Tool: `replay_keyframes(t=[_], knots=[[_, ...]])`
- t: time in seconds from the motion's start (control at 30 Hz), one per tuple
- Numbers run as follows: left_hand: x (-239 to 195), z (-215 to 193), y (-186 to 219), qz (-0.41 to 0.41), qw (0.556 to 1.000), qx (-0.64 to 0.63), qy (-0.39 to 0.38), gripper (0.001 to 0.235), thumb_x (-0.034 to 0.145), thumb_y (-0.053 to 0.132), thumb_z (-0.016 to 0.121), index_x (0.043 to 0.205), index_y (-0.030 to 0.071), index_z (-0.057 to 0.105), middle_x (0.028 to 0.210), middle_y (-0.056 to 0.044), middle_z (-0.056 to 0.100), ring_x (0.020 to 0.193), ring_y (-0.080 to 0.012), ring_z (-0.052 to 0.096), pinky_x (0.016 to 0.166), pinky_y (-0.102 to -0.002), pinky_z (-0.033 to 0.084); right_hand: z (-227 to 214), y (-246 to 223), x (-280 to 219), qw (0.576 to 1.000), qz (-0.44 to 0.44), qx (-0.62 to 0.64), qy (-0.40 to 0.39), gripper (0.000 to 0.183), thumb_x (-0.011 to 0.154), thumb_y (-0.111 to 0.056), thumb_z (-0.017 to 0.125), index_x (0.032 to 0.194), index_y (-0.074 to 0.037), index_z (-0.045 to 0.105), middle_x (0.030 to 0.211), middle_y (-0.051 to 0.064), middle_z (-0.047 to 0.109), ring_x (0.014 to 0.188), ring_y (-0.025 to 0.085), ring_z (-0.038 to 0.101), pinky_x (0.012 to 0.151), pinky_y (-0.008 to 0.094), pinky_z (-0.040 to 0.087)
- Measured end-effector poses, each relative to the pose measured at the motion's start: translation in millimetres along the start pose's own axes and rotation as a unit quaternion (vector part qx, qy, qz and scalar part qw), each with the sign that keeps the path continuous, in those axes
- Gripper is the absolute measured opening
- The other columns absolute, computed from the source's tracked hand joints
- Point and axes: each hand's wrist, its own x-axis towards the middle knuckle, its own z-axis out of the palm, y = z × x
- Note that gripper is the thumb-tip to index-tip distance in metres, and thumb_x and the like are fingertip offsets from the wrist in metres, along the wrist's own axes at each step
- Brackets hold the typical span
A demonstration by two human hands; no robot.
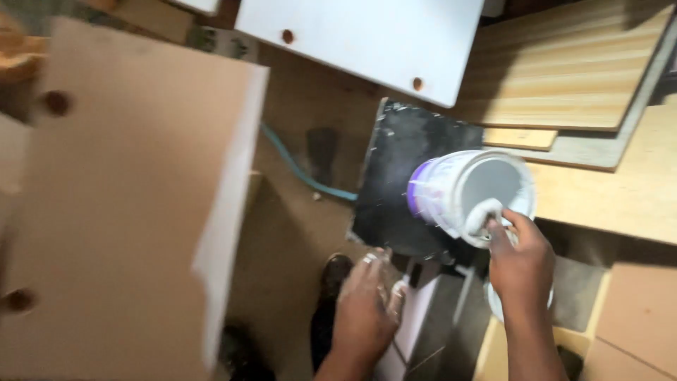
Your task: Painting the edges and surfaces of wooden furniture panels using a sponge applicator and white paint.
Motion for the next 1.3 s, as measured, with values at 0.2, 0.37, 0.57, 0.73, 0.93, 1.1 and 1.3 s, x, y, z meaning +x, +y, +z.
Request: replay_keyframes(t=[0.2, 0.37, 0.57, 0.73, 0.93, 1.1, 1.3], knots=[[51.4, 53.5, 50.3, -0.048, 0.994, -0.028, -0.093, 0.056, 0.097, 0.028, 0.058, 0.148, 0.006, 0.051, 0.146, -0.014, 0.057, 0.137, -0.0335, 0.049, 0.109, -0.045, 0.039, 71.2, 76.0, 136.0, 0.988, 0.051, -0.116, -0.091, 0.049, 0.085, -0.025, 0.06, 0.131, -0.01, 0.072, 0.132, 0.012, 0.069, 0.12, 0.036, 0.064, 0.1, 0.043, 0.048], [82.5, 60.8, 51.8, -0.085, 0.993, -0.028, -0.072, 0.056, 0.095, 0.025, 0.061, 0.148, 0.008, 0.051, 0.149, -0.012, 0.057, 0.137, -0.0313, 0.052, 0.109, -0.044, 0.042, 113.7, 84.9, 173.7, 0.924, 0.099, -0.321, -0.181, 0.016, 0.086, -0.006, 0.059, 0.092, 0.0, 0.072, 0.093, 0.02, 0.075, 0.09, 0.041, 0.072, 0.073, 0.044, 0.056], [88.2, 60.8, 53.9, -0.147, 0.986, -0.031, -0.068, 0.055, 0.096, 0.029, 0.057, 0.148, 0.011, 0.052, 0.149, -0.009, 0.059, 0.138, -0.03, 0.053, 0.109, -0.045, 0.042, 125.0, 92.2, 190.0, 0.885, 0.139, -0.381, -0.23, 0.02, 0.087, -0.009, 0.075, 0.1, 0.006, 0.077, 0.094, 0.018, 0.079, 0.092, 0.035, 0.077, 0.072, 0.036, 0.062], [89.2, 66.2, 60.6, -0.164, 0.981, -0.07, -0.077, 0.052, 0.099, 0.028, 0.056, 0.149, 0.016, 0.053, 0.146, -0.011, 0.062, 0.134, -0.0288, 0.058, 0.108, -0.044, 0.047, 52.6, 27.0, 149.1, 0.952, 0.15, -0.149, -0.223, 0.013, 0.08, -0.008, 0.048, 0.069, -0.002, 0.044, 0.072, 0.017, 0.054, 0.066, 0.036, 0.05, 0.06, 0.049, 0.03], [89.1, 71.6, 64.2, -0.154, 0.982, -0.092, -0.063, 0.048, 0.096, 0.016, 0.056, 0.144, 0.013, 0.06, 0.144, -0.009, 0.065, 0.132, -0.0278, 0.061, 0.109, -0.043, 0.046, 42.5, 49.9, 151.2, 0.855, 0.35, 0.307, -0.228, 0.03, 0.09, -0.017, 0.058, 0.113, -0.003, 0.071, 0.1, 0.016, 0.073, 0.088, 0.034, 0.07, 0.071, 0.051, 0.058], [89.6, 69.6, 76.1, -0.198, 0.961, -0.181, -0.065, 0.052, 0.092, 0.016, 0.053, 0.143, 0.009, 0.061, 0.146, -0.011, 0.064, 0.138, -0.0267, 0.06, 0.11, -0.038, 0.047, 48.3, 53.2, 149.0, 0.896, 0.317, 0.169, -0.262, 0.025, 0.096, -0.019, 0.057, 0.113, -0.006, 0.071, 0.084, 0.01, 0.06, 0.056, 0.016, 0.04, 0.046, 0.028, 0.024], [85.1, 81.6, 68.2, -0.182, 0.959, -0.205, -0.076, 0.055, 0.09, 0.019, 0.051, 0.143, 0.007, 0.06, 0.148, -0.011, 0.062, 0.14, -0.0231, 0.057, 0.113, -0.032, 0.042, 45.2, 81.4, 152.7, 0.807, 0.341, 0.325, -0.355, 0.033, 0.092, -0.026, 0.058, 0.107, 0.001, 0.069, 0.086, 0.019, 0.071, 0.074, 0.034, 0.069, 0.054, 0.047, 0.054]])
